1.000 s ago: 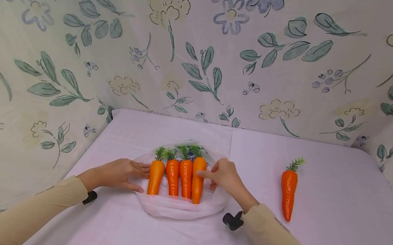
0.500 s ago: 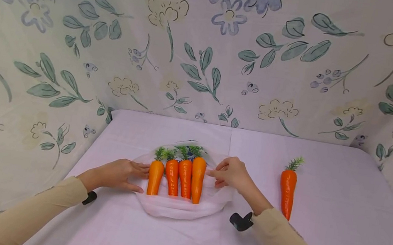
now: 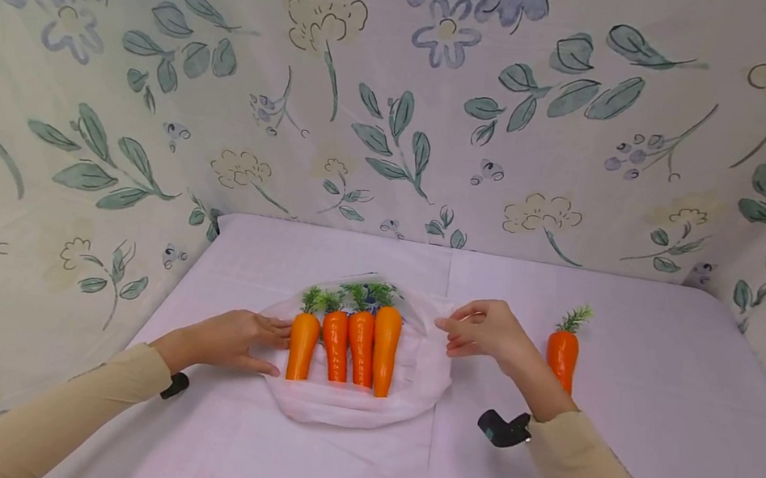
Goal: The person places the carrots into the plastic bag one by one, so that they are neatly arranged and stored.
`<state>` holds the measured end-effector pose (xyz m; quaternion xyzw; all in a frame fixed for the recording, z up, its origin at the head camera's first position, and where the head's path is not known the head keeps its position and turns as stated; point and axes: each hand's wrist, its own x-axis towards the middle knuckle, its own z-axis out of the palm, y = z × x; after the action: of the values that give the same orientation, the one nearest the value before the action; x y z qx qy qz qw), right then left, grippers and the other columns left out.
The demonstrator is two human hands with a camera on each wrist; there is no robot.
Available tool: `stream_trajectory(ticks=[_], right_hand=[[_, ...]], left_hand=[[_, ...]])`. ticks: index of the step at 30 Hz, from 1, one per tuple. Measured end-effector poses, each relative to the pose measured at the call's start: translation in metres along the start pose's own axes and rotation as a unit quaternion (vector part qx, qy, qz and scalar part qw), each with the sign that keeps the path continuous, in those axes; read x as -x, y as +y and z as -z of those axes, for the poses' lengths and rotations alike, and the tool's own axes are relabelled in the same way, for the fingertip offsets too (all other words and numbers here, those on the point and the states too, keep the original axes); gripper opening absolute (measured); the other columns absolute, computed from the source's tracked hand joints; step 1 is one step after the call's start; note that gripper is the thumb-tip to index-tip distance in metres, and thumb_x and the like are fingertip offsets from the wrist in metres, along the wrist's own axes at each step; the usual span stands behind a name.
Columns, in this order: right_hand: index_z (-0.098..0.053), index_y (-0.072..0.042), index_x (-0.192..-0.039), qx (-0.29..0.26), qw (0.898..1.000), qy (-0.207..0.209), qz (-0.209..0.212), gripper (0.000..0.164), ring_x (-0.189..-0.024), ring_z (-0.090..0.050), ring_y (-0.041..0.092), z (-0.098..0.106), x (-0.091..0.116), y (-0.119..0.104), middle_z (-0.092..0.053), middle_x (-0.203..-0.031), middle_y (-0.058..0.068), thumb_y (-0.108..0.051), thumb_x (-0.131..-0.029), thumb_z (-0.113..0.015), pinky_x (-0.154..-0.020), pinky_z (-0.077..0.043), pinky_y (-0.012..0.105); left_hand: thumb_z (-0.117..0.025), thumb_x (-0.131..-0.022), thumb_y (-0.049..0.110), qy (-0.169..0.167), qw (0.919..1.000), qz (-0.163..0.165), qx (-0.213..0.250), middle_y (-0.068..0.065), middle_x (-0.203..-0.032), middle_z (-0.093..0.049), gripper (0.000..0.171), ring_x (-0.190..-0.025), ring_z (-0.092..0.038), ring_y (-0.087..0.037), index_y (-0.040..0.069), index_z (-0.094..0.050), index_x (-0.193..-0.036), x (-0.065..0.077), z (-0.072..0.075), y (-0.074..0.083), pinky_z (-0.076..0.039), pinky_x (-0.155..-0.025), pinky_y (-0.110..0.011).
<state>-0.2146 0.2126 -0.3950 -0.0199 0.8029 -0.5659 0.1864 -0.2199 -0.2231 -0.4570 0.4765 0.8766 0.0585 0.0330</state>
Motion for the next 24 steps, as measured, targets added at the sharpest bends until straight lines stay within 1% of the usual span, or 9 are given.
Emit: stream_trajectory(ticks=[5,11,15,19,21,24], right_hand=[[-0.05,0.013,-0.123,0.009,0.999,0.032,-0.005,0.061,-0.08,-0.072,0.026,0.025,0.006,0.008,-0.069,-0.094,0.018,-0.029,-0.09,-0.077,-0.077,-0.06,0.039],[-0.046,0.014,-0.129,0.033,0.997,0.073,-0.024,0.073,-0.081,-0.073,0.025,0.052,0.014,0.018,-0.068,-0.1,0.021,-0.038,-0.089,-0.076,-0.077,-0.06,0.037],[-0.044,0.015,-0.131,0.045,0.995,0.087,-0.028,0.075,-0.082,-0.073,0.024,0.071,0.019,0.025,-0.069,-0.098,0.018,-0.04,-0.09,-0.074,-0.077,-0.06,0.036],[-0.043,0.017,-0.131,0.068,0.992,0.102,-0.027,0.076,-0.084,-0.072,0.024,0.089,0.023,0.034,-0.069,-0.1,0.017,-0.043,-0.092,-0.071,-0.077,-0.06,0.035],[-0.044,0.017,-0.13,0.078,0.99,0.113,-0.03,0.076,-0.085,-0.072,0.025,0.096,0.025,0.039,-0.068,-0.101,0.017,-0.044,-0.092,-0.07,-0.078,-0.06,0.035],[-0.046,0.017,-0.128,0.092,0.986,0.137,-0.036,0.077,-0.083,-0.073,0.025,0.103,0.027,0.047,-0.068,-0.101,0.019,-0.046,-0.092,-0.07,-0.075,-0.06,0.033]], left_hand=[[-0.067,-0.091,0.053,0.001,1.0,-0.002,0.001,-0.01,-0.133,-0.063,0.057,-0.126,-0.058,-0.024,0.007,-0.07,-0.126,-0.001,0.001,0.001,-0.051,-0.099,-0.042],[-0.066,-0.091,0.054,-0.003,1.0,0.001,-0.004,-0.009,-0.133,-0.062,0.058,-0.126,-0.057,-0.023,0.008,-0.07,-0.126,-0.001,0.001,0.0,-0.05,-0.099,-0.042],[-0.064,-0.091,0.057,-0.002,1.0,0.002,-0.002,-0.009,-0.134,-0.062,0.06,-0.126,-0.057,-0.023,0.009,-0.07,-0.126,-0.001,-0.001,-0.002,-0.051,-0.099,-0.042],[-0.063,-0.091,0.059,-0.002,1.0,0.003,0.001,-0.008,-0.135,-0.061,0.062,-0.127,-0.057,-0.023,0.01,-0.07,-0.127,-0.001,-0.004,-0.004,-0.05,-0.099,-0.041],[-0.063,-0.091,0.06,-0.002,1.0,0.004,0.003,-0.008,-0.135,-0.061,0.062,-0.127,-0.057,-0.022,0.01,-0.07,-0.128,-0.001,-0.004,-0.004,-0.05,-0.1,-0.041],[-0.064,-0.09,0.058,-0.001,1.0,0.004,0.007,-0.008,-0.136,-0.06,0.062,-0.127,-0.057,-0.022,0.01,-0.069,-0.128,0.0,-0.004,-0.004,-0.05,-0.1,-0.041]])
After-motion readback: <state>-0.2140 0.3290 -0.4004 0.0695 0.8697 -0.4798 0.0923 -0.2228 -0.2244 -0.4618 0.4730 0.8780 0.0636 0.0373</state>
